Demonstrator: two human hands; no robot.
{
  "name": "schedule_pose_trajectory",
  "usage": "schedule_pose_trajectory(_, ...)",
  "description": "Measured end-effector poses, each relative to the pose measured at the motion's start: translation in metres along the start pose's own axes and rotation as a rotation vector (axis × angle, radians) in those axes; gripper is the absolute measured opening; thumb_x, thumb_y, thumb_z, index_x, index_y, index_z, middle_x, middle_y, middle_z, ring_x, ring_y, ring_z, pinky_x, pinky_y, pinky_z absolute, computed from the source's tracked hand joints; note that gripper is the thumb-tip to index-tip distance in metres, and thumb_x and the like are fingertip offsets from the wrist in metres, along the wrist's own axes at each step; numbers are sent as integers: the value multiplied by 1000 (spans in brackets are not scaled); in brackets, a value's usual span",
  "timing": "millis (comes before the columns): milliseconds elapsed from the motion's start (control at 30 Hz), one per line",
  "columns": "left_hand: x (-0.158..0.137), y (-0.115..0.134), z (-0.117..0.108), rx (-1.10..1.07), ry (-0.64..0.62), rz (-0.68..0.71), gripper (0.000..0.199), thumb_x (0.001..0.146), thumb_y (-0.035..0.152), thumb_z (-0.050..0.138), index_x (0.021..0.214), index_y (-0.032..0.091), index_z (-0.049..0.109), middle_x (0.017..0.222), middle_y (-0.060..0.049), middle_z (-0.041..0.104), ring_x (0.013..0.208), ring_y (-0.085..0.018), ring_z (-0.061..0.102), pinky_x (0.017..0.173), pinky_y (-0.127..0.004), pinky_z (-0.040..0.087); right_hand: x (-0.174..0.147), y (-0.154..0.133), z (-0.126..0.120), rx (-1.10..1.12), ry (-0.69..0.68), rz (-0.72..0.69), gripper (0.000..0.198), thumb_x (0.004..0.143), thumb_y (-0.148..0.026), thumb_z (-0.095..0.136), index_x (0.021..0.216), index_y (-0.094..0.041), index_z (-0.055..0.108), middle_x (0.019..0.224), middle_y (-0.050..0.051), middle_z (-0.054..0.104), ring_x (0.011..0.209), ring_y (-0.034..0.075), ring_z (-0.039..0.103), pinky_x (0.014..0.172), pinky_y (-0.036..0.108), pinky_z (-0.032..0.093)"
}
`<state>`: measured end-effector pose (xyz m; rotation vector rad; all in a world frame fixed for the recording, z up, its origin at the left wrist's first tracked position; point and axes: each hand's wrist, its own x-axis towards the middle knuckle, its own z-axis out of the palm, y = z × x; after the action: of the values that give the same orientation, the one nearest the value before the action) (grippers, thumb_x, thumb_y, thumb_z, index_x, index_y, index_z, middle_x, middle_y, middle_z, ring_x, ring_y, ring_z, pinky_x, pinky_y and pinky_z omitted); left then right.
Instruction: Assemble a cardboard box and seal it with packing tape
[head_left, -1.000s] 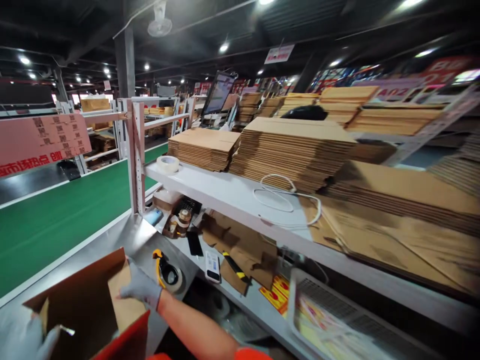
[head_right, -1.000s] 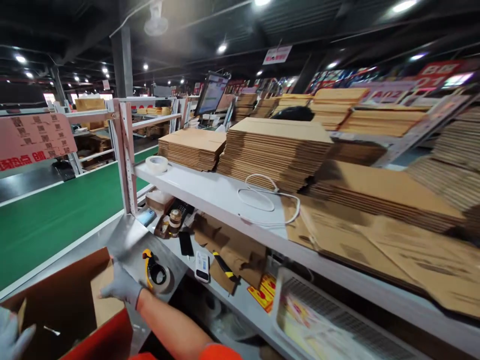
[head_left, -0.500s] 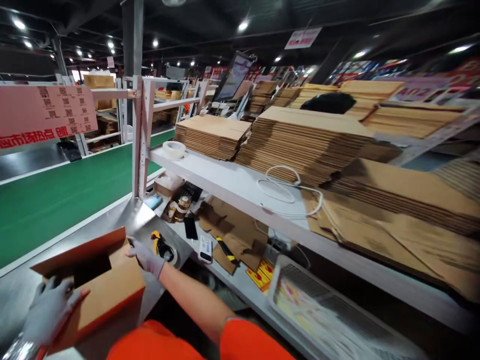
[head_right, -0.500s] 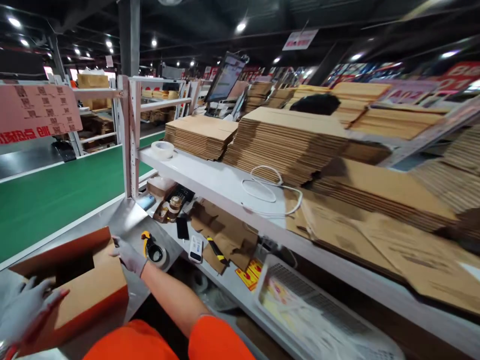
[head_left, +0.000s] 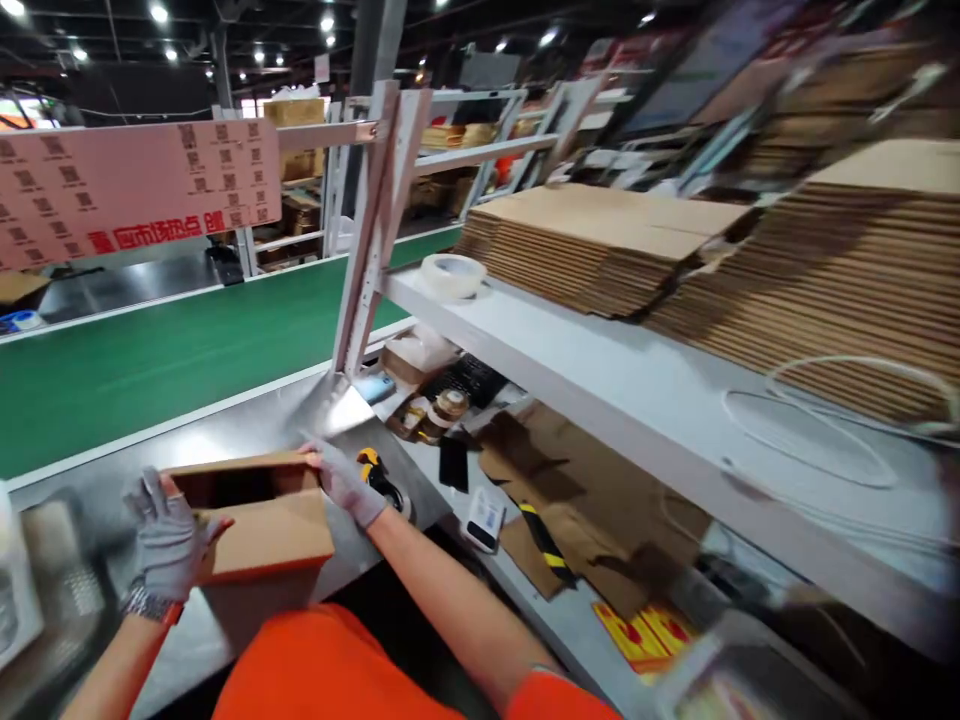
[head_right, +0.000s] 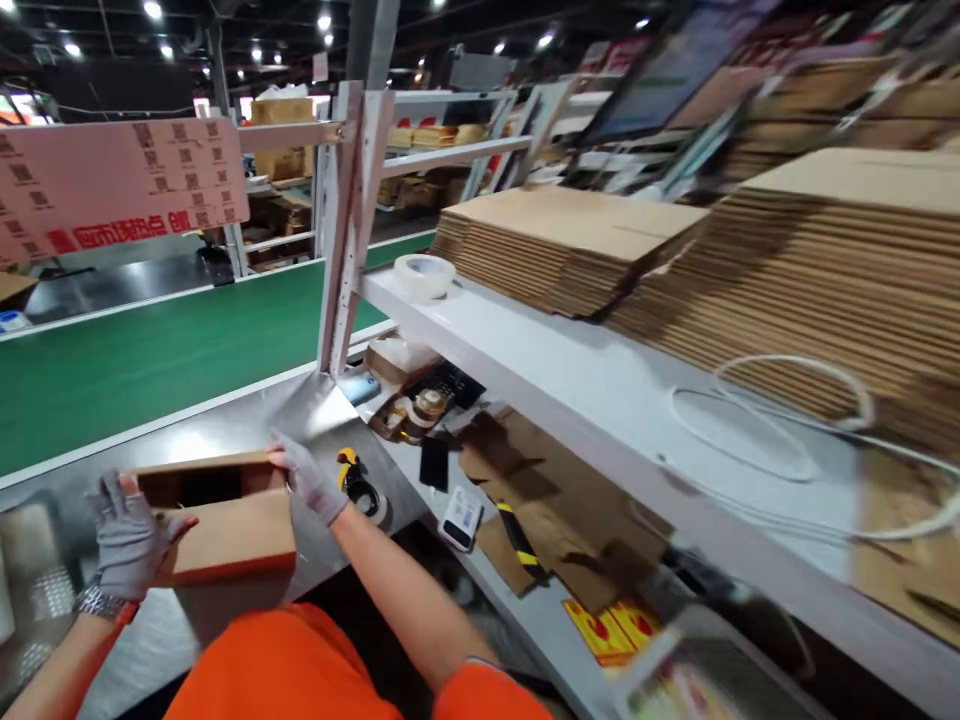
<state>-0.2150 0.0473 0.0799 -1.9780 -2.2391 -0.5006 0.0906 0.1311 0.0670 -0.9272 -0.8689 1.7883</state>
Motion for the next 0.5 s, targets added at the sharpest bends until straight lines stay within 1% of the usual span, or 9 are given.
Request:
schedule_pose_trajectory(33, -2, 1, -3, 18, -11, 17, 120, 88, 59, 84, 170, -18, 42, 185, -52, 21, 177, -70, 9, 139, -87, 17, -5, 6, -6, -6, -15, 20, 48, 57, -36, 82, 97, -27, 57, 92, -4, 65, 86, 19, 59, 76, 29, 46)
schedule_pose_trajectory(67, -3, 1, -6, 32, -30, 49, 107, 93, 58, 81, 169, -12, 50, 187, -46, 27, 177, -69, 12, 139, -87, 14, -11, 12, -10, -20, -28, 24, 51, 54, -32, 80, 99, -28, 55, 98, -3, 67, 89, 20, 61, 76, 29, 46)
schedule_pose_trajectory(133, -4, 0, -10, 41, -96, 120, 81, 104, 55, 68, 165, 2, 64, 185, -35, 43, 177, -64, 23, 140, -87, 14, -19, 20, -14, -26, -32, 12, 53, 54, -31, 76, 102, -29, 53, 110, -2, 67, 97, 22, 63, 78, 30, 48)
schedule_pose_trajectory(167, -3, -2, -10, 36, -134, 140, 73, 108, 53, 61, 163, 6, 68, 184, -31, 49, 175, -61, 29, 140, -86, 16, -21, 22, -13, -23, -28, 14, 53, 56, -32, 74, 104, -29, 52, 113, -1, 66, 99, 23, 63, 79, 30, 49)
schedule_pose_trajectory(200, -1, -3, -11, 26, -164, 143, 69, 110, 50, 55, 163, 7, 68, 182, -29, 52, 174, -59, 34, 141, -84, 19, -23, 23, -11, -26, -19, 19, 53, 56, -33, 73, 105, -29, 52, 113, -1, 65, 99, 23, 63, 80, 31, 49)
schedule_pose_trajectory(300, 6, -10, -12, -69, -222, 89, 68, 110, 45, 46, 160, 3, 67, 183, -29, 51, 174, -54, 37, 141, -73, 30, -24, 21, -2, -117, 6, 26, 59, 60, -35, 76, 114, -29, 53, 109, -2, 64, 92, 22, 62, 79, 32, 49)
schedule_pose_trajectory(367, 13, -14, -19, -188, -254, -10, 70, 106, 50, 53, 159, 7, 64, 182, -28, 51, 173, -48, 41, 140, -64, 39, -24, 19, 2, -179, 3, 35, 64, 66, -41, 83, 122, -29, 54, 111, -1, 68, 92, 23, 65, 81, 34, 52)
schedule_pose_trajectory(433, 20, -16, -32, -294, -294, -170, 84, 98, 61, 66, 165, 11, 55, 177, -28, 56, 166, -46, 53, 133, -59, 48, -25, 17, 2, -162, -1, 43, 66, 69, -46, 88, 124, -29, 56, 116, 1, 70, 96, 24, 68, 86, 37, 54)
schedule_pose_trajectory(500, 25, -16, -47, -361, -357, -342, 113, 89, 68, 81, 175, 10, 39, 166, -30, 64, 151, -48, 67, 125, -59, 55, -27, 18, 0, -107, 5, 46, 63, 70, -49, 88, 122, -28, 59, 119, 2, 70, 100, 25, 68, 89, 37, 55)
